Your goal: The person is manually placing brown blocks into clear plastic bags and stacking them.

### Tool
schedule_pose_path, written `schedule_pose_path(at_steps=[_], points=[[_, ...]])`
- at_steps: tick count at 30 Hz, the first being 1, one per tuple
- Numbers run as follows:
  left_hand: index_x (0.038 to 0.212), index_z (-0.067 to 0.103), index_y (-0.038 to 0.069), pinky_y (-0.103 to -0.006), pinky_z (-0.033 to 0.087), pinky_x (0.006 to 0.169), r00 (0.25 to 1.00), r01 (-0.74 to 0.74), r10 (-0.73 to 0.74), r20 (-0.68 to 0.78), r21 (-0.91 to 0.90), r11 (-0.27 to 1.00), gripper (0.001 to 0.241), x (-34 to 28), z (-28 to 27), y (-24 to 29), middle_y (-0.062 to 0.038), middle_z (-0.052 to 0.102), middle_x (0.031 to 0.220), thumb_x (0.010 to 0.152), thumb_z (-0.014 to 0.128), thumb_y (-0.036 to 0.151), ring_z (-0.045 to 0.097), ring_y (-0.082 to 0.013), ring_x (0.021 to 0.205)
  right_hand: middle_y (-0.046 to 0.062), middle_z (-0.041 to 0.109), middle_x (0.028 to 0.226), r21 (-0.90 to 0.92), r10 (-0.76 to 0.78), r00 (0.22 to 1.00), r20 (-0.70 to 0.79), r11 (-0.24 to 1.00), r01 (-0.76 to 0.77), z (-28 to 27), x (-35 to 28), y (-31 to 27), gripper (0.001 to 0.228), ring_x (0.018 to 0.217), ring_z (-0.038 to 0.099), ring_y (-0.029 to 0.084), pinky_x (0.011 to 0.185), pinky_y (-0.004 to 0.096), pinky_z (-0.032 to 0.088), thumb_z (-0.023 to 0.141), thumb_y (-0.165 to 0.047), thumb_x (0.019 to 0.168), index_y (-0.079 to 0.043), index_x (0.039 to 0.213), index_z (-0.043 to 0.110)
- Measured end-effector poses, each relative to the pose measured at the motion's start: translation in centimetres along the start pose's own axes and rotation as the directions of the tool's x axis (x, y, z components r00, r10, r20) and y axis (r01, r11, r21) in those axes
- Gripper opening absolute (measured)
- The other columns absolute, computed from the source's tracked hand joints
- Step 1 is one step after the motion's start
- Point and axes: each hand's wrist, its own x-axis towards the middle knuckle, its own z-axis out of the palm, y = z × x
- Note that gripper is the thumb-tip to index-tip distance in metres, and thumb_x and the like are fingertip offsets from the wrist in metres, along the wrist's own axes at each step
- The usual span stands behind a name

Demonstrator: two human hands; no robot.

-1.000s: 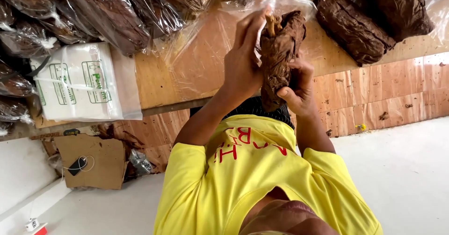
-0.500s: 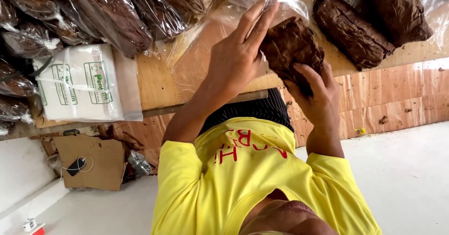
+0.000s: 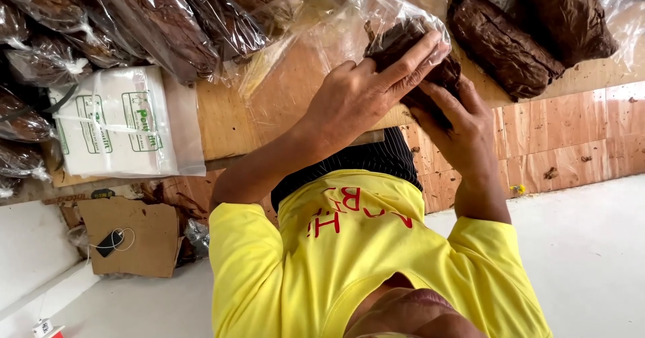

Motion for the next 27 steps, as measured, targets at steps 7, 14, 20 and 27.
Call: schedule_pose_path(at_steps=[7,14,20,27], points=[[0.161,0.020,0.017,-0.0180,0.058,0.066,0.997,-0.075,0.077,-0.003,-0.220,0.973,0.079,-2.1,2.7,2.0,-0.006,0.001,0.163,0.098,0.060,-0.011,0.059,-0.0077,0.075,0.022,0.056,0.113,0.468,0.095,0.994,0.049,0.877,-0.107,2.9,-1.3,2.7,0.041,0.086,0.059,0.025,0.071,0.030,0.055,0.069,0.008,0.082,0.010,0.121,0.056],[0.157,0.030,0.011,-0.0207,0.054,0.054,0.991,-0.080,0.110,0.071,-0.342,0.936,0.077,-2.8,1.1,1.6,-0.001,-0.002,0.161,0.089,0.059,-0.012,0.056,-0.0084,0.063,0.008,0.062,0.120,0.939,0.465,0.875,0.133,0.224,-0.261,5.3,-2.6,3.1,0.049,0.104,0.060,0.013,0.095,0.024,0.049,0.062,-0.008,0.087,-0.004,0.135,0.050],[0.149,0.036,0.022,-0.0243,0.062,0.060,0.999,0.009,0.011,0.039,-0.484,0.875,0.056,-2.9,1.3,2.3,0.010,0.016,0.157,0.098,0.052,0.007,0.068,-0.0149,0.064,0.015,0.063,0.093,0.881,0.392,0.913,0.114,0.385,-0.275,8.2,-5.2,5.7,0.020,0.084,0.060,0.016,0.071,0.028,0.048,0.065,0.003,0.083,0.004,0.102,0.060],[0.147,0.037,0.026,-0.0242,0.058,0.054,0.997,-0.057,0.042,-0.057,-0.289,0.956,0.047,-4.2,2.2,4.7,0.011,0.024,0.156,0.102,0.045,0.014,0.063,-0.0140,0.056,0.023,0.038,0.147,0.798,0.222,0.968,0.120,0.558,-0.227,5.8,-1.4,1.2,0.047,0.136,0.041,0.030,0.117,0.036,0.033,0.049,0.004,0.094,0.009,0.139,0.037]])
